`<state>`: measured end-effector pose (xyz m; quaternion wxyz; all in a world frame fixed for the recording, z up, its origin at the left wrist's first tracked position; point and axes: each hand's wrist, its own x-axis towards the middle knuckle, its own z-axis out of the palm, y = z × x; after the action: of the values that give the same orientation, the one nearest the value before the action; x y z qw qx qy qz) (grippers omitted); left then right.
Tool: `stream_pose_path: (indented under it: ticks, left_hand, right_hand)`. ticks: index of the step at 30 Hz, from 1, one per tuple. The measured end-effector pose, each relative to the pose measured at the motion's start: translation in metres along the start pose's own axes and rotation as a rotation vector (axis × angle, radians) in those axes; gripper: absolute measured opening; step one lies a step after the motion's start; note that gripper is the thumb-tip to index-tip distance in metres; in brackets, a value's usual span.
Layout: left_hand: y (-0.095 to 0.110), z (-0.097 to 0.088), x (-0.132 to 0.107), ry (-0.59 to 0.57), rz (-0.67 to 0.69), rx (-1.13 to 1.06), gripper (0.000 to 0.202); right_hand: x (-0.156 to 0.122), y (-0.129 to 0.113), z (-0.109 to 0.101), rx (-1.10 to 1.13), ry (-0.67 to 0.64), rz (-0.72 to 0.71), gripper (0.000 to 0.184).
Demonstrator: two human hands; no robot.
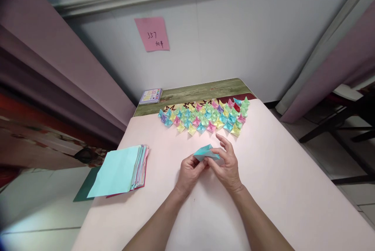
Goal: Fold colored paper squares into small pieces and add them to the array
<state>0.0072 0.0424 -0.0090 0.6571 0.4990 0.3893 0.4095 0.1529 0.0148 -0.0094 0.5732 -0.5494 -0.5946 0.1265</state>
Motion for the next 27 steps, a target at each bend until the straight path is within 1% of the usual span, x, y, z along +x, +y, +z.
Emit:
stream_pose_path:
  ticks: [4,8,11,15,19,23,25,27]
  left_hand:
    - [0.002,0.000,-0.001,0.013,-0.018,-0.060,0.027]
    - [0.004,-0.001,-0.001,0.010,-0.062,-0.062,0.030]
    - [0.004,-0.003,0.001,0.032,-0.101,-0.130,0.029]
    - [0.008,-0.002,0.002,0.082,-0.148,-0.247,0.030]
    - [0.014,-0.002,0.001,0.058,-0.134,-0.322,0.029]
    - [0.015,-0.004,0.001,0.036,-0.090,-0.398,0.037]
    - [0.013,-0.005,0.001,0.045,-0.075,-0.378,0.035]
    - [0.011,-0.006,0.002,0.050,-0.079,-0.343,0.033]
  right_hand:
    - [-0.001,0.000,0.003,0.025,0.033,0.017,0.014]
    - [-0.001,0.000,0.002,0.044,0.043,0.006,0.015]
    - [-0.001,0.000,0.000,0.023,0.006,-0.068,0.017]
    - [-0.001,-0.001,0.000,-0.094,-0.061,-0.196,0.025]
    - [0.000,0.000,0.002,-0.182,-0.096,-0.278,0.028]
    - [-0.001,0.001,0.002,-0.189,-0.135,-0.273,0.026]
    - [-0.002,0.001,0.001,-0.163,-0.140,-0.236,0.023]
    - [-0.003,0.001,0.002,-0.135,-0.113,-0.176,0.025]
